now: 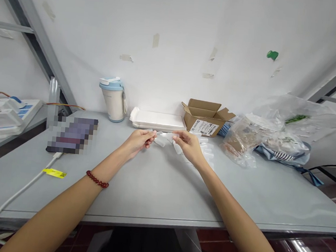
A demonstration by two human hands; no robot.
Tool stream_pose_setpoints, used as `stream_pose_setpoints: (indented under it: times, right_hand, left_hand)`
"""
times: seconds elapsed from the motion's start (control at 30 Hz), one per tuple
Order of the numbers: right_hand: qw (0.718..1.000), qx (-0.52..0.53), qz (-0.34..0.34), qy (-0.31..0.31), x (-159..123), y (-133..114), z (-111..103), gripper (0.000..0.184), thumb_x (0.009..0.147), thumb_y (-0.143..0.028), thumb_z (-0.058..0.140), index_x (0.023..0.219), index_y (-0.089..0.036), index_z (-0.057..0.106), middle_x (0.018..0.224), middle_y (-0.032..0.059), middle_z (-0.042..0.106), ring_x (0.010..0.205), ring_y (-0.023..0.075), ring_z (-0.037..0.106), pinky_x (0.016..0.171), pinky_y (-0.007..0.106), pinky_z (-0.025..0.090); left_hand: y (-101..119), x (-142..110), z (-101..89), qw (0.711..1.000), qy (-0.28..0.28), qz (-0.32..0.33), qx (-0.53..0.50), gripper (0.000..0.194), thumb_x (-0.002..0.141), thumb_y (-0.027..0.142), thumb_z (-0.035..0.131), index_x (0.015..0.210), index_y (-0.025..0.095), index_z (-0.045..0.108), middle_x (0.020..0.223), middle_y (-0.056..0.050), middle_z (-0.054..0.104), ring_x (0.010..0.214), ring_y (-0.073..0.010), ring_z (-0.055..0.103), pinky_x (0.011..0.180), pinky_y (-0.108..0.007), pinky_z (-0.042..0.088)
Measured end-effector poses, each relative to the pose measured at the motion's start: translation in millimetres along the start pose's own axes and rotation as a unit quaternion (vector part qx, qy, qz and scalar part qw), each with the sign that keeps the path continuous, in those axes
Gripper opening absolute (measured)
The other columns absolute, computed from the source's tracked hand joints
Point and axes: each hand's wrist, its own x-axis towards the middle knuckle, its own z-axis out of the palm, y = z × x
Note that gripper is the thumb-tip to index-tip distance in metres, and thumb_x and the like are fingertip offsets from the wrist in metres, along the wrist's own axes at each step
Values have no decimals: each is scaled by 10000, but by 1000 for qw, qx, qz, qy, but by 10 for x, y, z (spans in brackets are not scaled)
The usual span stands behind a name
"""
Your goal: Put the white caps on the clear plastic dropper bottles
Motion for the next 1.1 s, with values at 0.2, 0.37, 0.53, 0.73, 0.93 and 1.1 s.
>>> stream_pose_setpoints:
  times: [0.2,0.37,0.53,0.73,0.93,1.1]
  right_hand:
    - [1000,0,0,-2,2,1,9,259,777,-324,561,922,-131,655,639,-4,521,622,132,497,601,259,395]
    - [1000,-18,-10,-1,4,13,17,254,785,-304,544,928,-128,659,637,-3,531,620,134,503,615,266,401]
    - [997,-68,-42,4,-6,8,36,223,798,-285,530,909,-142,660,631,-2,555,602,130,498,623,264,402]
    - [993,-98,-58,18,-33,47,98,203,815,-281,509,898,-156,645,641,12,594,592,138,510,606,263,397]
    - [991,-111,-64,41,-88,66,196,188,821,-269,501,889,-160,638,647,30,609,599,162,534,622,277,408]
    - [989,-117,-72,57,-132,44,246,184,826,-270,496,893,-164,631,649,30,606,592,167,541,613,278,412]
  left_hand:
    - [3,-8,3,1000,-6,3,-6,371,653,469,718,626,128,575,603,32,417,535,-65,358,477,-206,285]
    - [-1,-7,-1,1000,-11,11,7,385,662,485,701,606,135,551,599,32,417,531,-68,358,475,-207,287]
    - [-36,0,15,996,34,34,75,415,683,517,662,570,146,513,594,25,431,510,-71,362,480,-220,298]
    - [-67,-25,96,979,99,104,146,363,722,487,603,581,166,511,540,43,426,476,-83,367,481,-235,288]
    - [-108,-38,140,968,126,130,174,315,733,446,577,592,174,504,535,42,452,478,-92,394,484,-237,295]
    - [-153,-40,139,968,124,140,167,304,757,447,561,644,169,517,556,37,456,462,-85,380,459,-235,297]
